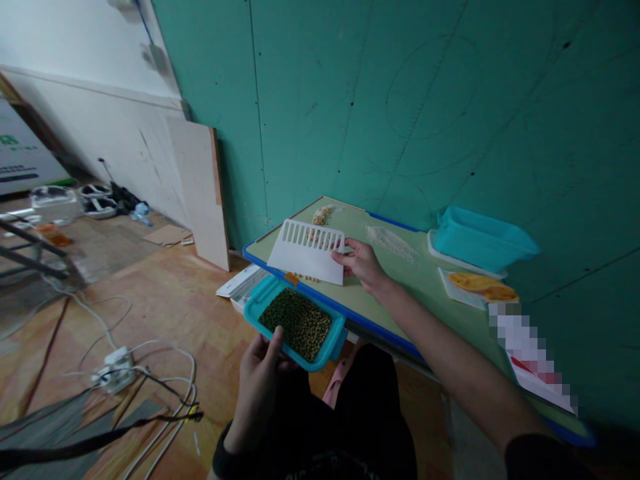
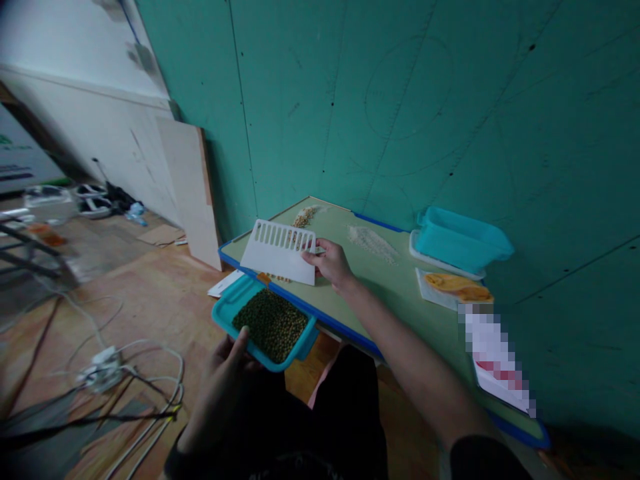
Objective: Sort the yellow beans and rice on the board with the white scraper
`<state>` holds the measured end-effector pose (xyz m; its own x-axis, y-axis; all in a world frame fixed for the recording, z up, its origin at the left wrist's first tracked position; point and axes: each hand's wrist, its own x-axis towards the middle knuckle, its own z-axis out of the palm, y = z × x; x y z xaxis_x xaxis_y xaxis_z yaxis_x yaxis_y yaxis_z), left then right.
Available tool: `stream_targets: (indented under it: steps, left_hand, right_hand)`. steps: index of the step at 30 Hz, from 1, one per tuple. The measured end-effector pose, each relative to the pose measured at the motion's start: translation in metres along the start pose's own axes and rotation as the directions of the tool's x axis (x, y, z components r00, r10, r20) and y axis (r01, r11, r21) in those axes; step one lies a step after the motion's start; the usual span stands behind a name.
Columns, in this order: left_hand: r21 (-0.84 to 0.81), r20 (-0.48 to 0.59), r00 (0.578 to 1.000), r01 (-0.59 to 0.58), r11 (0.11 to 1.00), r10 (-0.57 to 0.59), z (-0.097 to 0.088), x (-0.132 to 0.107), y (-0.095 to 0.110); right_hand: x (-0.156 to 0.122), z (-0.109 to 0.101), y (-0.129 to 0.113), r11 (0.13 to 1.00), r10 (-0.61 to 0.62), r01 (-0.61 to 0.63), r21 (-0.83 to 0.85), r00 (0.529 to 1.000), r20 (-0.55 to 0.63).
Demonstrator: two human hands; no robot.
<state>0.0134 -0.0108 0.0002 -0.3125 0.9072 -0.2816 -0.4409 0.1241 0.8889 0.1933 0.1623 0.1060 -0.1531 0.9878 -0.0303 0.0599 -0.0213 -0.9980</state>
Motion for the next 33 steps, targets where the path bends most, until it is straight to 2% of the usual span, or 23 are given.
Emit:
stream_targets:
  steps: [6,9,11,14,17,21,26,33]
  left_hand:
    - [-0.020,0.016,1.000,-0.004,1.000,0.005,0.000,0.002,0.000]
    - [-0.009,0.005,0.999,-0.048,0.999,0.049,-0.001,0.008,0.001]
    - [0.010,-0.020,0.995,-0.097,0.995,0.097,-0.002,0.013,0.003]
    - [0.040,-0.032,0.989,-0.142,0.989,0.143,-0.002,0.020,0.011]
    - [0.072,-0.023,0.984,-0.173,0.982,0.175,-0.003,0.027,0.021]
    - [0.124,0.018,0.983,-0.183,0.975,0.182,-0.005,0.034,0.034]
    - [0.157,0.045,0.985,-0.174,0.972,0.169,-0.007,0.040,0.042]
    - [0.187,0.065,0.985,-0.166,0.968,0.157,-0.011,0.048,0.045]
  right_hand:
    - [0.002,0.001,0.000,0.998,-0.055,0.055,-0.010,0.998,-0.022]
    - [-0.001,0.002,0.001,0.987,-0.156,0.153,-0.056,0.986,-0.058]
    - [-0.009,0.005,0.001,0.953,-0.279,0.265,-0.149,0.957,-0.083]
    - [-0.026,0.012,0.000,0.846,-0.471,0.426,-0.322,0.879,-0.077]
    - [-0.042,0.021,0.000,0.760,-0.576,0.515,-0.398,0.817,-0.043]
    - [-0.053,0.029,0.002,0.699,-0.616,0.534,-0.476,0.788,-0.021]
    - [-0.054,0.031,0.006,0.643,-0.631,0.532,-0.551,0.776,0.012]
    - [-0.051,0.037,0.007,0.633,-0.629,0.538,-0.557,0.777,0.036]
